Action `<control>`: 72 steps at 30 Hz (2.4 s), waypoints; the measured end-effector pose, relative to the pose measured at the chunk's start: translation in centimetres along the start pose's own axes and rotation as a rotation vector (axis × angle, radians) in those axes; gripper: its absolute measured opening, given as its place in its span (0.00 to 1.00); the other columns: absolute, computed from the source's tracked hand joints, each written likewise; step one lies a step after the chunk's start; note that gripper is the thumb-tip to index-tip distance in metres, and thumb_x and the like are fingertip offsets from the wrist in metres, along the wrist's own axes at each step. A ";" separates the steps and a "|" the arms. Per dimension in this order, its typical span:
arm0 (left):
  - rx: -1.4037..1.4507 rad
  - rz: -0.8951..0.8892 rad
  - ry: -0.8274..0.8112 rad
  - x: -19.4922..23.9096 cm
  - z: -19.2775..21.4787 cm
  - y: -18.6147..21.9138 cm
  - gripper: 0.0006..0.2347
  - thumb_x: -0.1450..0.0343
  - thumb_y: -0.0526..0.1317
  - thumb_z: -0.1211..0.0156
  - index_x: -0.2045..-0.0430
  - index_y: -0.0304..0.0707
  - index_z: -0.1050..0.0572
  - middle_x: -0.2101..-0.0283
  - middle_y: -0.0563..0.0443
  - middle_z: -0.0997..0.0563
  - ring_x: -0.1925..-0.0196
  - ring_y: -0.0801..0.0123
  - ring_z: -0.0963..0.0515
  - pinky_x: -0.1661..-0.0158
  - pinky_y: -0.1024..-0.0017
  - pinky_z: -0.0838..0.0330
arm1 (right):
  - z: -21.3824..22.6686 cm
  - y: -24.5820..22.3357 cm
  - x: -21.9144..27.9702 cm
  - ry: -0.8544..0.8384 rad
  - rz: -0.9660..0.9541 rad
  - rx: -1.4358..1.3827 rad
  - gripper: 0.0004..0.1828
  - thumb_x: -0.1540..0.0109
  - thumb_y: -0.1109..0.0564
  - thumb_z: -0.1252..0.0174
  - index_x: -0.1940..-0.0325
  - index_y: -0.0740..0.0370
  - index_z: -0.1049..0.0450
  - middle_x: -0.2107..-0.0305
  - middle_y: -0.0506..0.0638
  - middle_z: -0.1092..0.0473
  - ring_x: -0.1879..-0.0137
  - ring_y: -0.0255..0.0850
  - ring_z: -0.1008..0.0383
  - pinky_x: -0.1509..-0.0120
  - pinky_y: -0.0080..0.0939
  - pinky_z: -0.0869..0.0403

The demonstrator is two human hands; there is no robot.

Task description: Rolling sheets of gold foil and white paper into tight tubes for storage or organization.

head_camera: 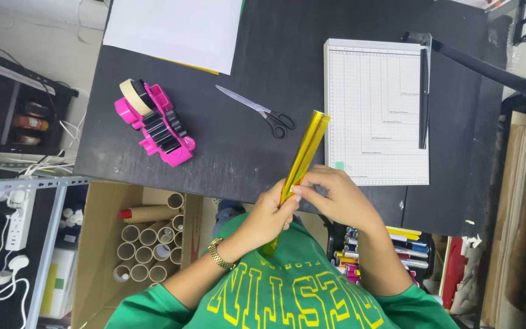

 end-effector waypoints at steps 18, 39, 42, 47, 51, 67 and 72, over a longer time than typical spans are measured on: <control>0.208 0.019 -0.016 0.1 -1.8 -0.7 0.25 0.24 0.31 0.56 0.31 0.40 0.54 0.70 0.50 0.32 0.81 0.77 0.31 0.83 0.82 0.32 | -0.1 3.5 0.5 -0.022 -0.086 -0.257 0.11 0.37 0.60 0.38 0.75 0.61 0.23 0.86 0.45 0.34 0.71 0.36 0.36 0.60 0.41 0.31; 0.832 0.442 -1.197 1.4 -8.2 -2.0 0.20 0.27 0.66 0.61 0.55 0.55 0.47 0.83 0.58 0.47 0.89 0.81 0.49 0.89 0.81 0.55 | -4.5 11.8 5.4 0.330 0.467 -0.793 0.43 0.44 0.21 0.43 0.55 0.65 0.30 0.65 0.51 0.33 0.62 0.38 0.35 0.52 0.39 0.34; 0.845 0.610 -1.072 0.6 -7.2 -3.8 0.18 0.24 0.62 0.59 0.54 0.53 0.43 0.82 0.58 0.48 0.89 0.81 0.49 0.90 0.80 0.55 | -6.8 11.8 7.3 0.570 0.441 -0.900 0.46 0.44 0.15 0.48 0.59 0.64 0.31 0.68 0.50 0.32 0.63 0.39 0.34 0.54 0.41 0.34; 0.597 0.348 -0.785 -2.8 -7.2 -5.7 0.19 0.21 0.54 0.59 0.58 0.33 0.33 0.83 0.52 0.39 0.91 0.71 0.42 0.89 0.73 0.42 | -12.2 15.3 12.5 1.064 -0.075 -0.793 0.33 0.36 0.26 0.45 0.56 0.59 0.26 0.64 0.44 0.29 0.57 0.32 0.30 0.50 0.32 0.32; 0.274 0.063 -0.711 -5.5 -9.2 -8.3 0.16 0.20 0.54 0.65 0.52 0.40 0.41 0.65 0.40 0.25 0.55 0.54 0.24 0.51 0.59 0.27 | -17.0 16.6 15.8 1.070 -0.186 -0.829 0.31 0.33 0.34 0.48 0.39 0.60 0.35 0.49 0.50 0.33 0.46 0.38 0.33 0.39 0.40 0.33; -0.519 0.183 -0.721 -8.9 -25.4 -16.8 0.31 0.28 0.41 0.47 0.29 0.42 0.51 0.30 0.47 0.36 0.35 0.62 0.30 0.43 0.67 0.31 | -25.9 37.1 41.2 1.813 -1.352 -0.840 0.12 0.31 0.51 0.51 0.54 0.58 0.25 0.71 0.49 0.29 0.69 0.38 0.33 0.70 0.40 0.34; -0.630 0.201 -0.644 -10.2 -26.8 -18.1 0.32 0.30 0.41 0.44 0.29 0.42 0.50 0.32 0.48 0.35 0.38 0.65 0.26 0.46 0.69 0.29 | -25.2 45.2 47.0 1.392 -1.932 -0.741 0.27 0.31 0.38 0.56 0.34 0.53 0.34 0.48 0.59 0.25 0.43 0.61 0.25 0.44 0.61 0.26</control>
Point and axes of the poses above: each hand's wrist, its own x-axis away from the middle knuckle, its own z-axis out of the back of the hand, y = z × x, the point moved 2 cm from there along -x, towards the middle knuckle
